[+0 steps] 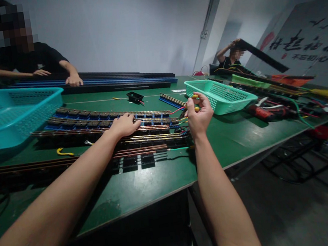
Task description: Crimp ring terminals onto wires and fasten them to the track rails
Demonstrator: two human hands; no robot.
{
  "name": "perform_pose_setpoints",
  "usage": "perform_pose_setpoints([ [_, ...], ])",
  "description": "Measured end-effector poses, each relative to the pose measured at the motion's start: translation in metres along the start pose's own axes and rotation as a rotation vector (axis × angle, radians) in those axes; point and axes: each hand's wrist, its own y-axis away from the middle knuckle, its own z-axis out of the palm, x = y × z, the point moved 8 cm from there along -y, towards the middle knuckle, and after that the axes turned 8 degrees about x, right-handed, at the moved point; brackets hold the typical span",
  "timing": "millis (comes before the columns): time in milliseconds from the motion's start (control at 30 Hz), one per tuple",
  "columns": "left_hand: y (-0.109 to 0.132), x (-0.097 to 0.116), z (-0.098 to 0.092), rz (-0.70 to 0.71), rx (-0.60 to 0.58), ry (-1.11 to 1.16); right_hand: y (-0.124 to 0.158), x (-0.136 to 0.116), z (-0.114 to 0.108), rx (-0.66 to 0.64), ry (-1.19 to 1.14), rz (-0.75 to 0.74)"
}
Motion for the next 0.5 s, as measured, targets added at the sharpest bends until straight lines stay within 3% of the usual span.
perform_pose_setpoints([
  [367,0.0,0.001,-0.001,0.012,0.021,0.012,-0.007,-0.002,-0.014,0.121,-0.067,0.029],
  [500,0.0,0.0,0.0,0.006,0.012,0.017,-0.007,0.001,-0.012,0.092,-0.095,0.052],
])
